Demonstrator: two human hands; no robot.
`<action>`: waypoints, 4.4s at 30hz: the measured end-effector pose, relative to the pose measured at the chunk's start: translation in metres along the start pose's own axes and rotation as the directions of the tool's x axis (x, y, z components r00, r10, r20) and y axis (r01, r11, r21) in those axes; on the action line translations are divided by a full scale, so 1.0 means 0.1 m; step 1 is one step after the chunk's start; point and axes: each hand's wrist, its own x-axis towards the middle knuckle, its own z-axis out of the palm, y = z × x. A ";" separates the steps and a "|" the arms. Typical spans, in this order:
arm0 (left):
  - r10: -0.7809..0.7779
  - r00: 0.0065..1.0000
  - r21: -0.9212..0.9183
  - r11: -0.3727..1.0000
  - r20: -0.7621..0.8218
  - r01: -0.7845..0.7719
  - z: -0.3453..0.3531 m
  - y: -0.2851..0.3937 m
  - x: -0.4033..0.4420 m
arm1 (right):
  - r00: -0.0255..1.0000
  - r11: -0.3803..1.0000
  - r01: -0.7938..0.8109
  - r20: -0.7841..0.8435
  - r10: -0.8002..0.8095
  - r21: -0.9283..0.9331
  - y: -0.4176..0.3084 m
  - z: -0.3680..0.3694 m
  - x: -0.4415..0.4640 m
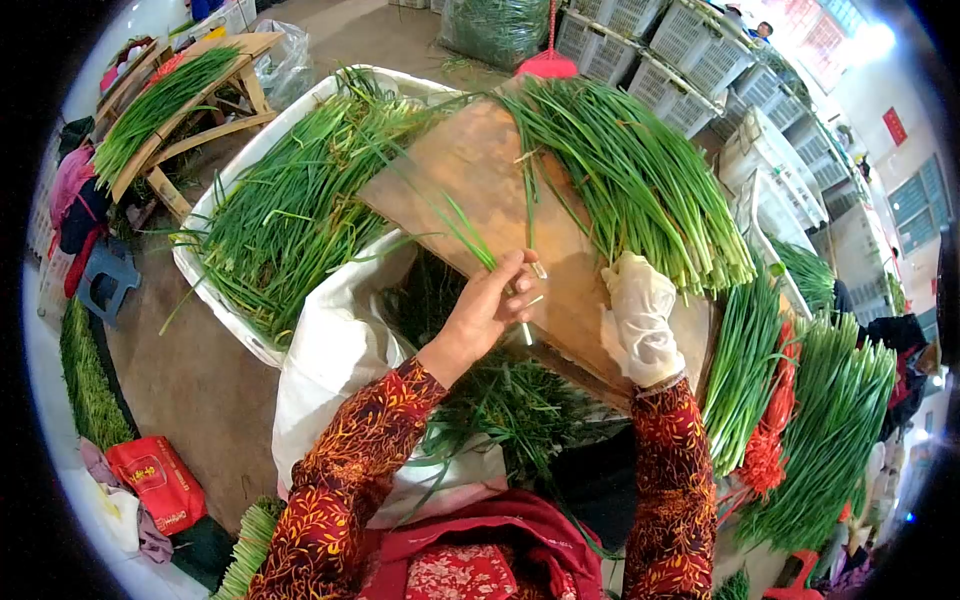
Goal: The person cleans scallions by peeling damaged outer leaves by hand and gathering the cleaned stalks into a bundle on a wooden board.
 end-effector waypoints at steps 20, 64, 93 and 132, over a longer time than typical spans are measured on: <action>0.052 0.999 0.185 0.981 0.011 -0.053 0.21 -0.05 -0.01 | 0.933 0.941 -0.299 0.158 0.323 -0.159 0.39 -0.66 0.10; 0.131 0.984 0.536 0.843 -0.124 -0.044 -0.12 0.01 -0.17 | 0.859 0.144 -0.457 0.394 0.327 0.878 -0.85 -0.58 -0.58; 0.498 0.843 0.499 0.794 -0.204 -0.348 -0.26 0.70 -0.05 | 0.438 0.742 -0.071 0.689 -0.577 0.667 -0.85 -0.36 -0.92; -0.043 0.999 0.212 0.976 -0.009 0.044 -0.07 -0.18 -0.30 | 0.782 -0.070 -0.509 0.495 0.379 0.858 -0.82 0.02 -0.43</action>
